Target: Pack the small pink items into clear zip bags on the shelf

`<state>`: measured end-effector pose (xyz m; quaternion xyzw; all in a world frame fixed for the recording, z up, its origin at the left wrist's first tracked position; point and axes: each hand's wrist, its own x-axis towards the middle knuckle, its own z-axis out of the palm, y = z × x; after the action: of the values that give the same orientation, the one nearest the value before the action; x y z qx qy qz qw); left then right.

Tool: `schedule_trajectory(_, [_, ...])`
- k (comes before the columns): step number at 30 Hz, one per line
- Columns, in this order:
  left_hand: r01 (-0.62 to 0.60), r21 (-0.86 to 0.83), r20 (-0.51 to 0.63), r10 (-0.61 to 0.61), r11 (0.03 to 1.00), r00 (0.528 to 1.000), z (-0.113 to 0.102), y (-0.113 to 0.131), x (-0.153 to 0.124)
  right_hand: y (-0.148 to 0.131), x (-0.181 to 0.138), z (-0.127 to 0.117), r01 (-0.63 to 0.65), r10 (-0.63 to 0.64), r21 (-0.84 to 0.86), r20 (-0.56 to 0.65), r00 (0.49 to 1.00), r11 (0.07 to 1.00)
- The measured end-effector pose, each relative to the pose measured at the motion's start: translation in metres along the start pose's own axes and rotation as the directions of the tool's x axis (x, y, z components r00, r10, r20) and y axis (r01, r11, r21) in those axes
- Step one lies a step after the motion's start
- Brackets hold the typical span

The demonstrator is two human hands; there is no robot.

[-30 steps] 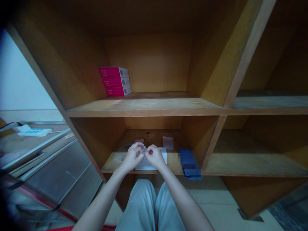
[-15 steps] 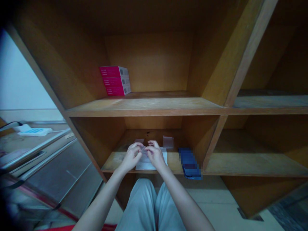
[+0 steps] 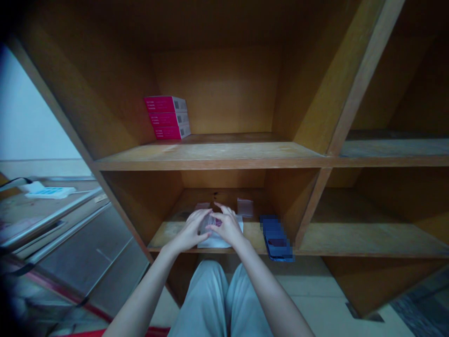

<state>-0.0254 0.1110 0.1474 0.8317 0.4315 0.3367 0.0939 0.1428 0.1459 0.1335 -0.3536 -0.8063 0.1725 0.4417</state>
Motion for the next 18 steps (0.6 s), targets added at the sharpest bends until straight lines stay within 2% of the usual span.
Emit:
schedule_trajectory(3, [-0.002,0.031,-0.016,0.003,1.000,1.000,0.001,-0.007,0.001,0.004,-0.001,0.003,-0.036,0.039,0.124,-0.023,0.999,0.992])
schedule_trajectory(5, [0.018,0.051,-0.056,-0.015,0.999,0.998,0.002,-0.012,0.001,0.011,-0.002,0.006,-0.074,0.097,0.213,-0.102,0.990,0.974])
schedule_trajectory(8, [0.067,0.078,-0.139,-0.055,0.995,0.989,0.005,-0.019,-0.001,0.029,-0.005,0.012,-0.146,0.226,0.289,-0.265,0.937,0.946])
schedule_trajectory(11, [0.133,0.072,-0.226,-0.113,0.989,0.967,0.015,-0.028,-0.003,0.050,-0.010,0.018,-0.224,0.327,0.313,-0.329,0.886,0.923])
schedule_trajectory(15, [0.220,-0.018,-0.334,-0.213,0.975,0.918,0.036,-0.041,-0.007,0.069,-0.018,0.022,-0.357,0.393,0.208,-0.172,0.903,0.911])
schedule_trajectory(18, [0.241,-0.108,-0.318,-0.264,0.964,0.911,0.053,-0.049,-0.011,0.075,-0.020,0.021,-0.402,0.407,0.095,-0.048,0.912,0.911])
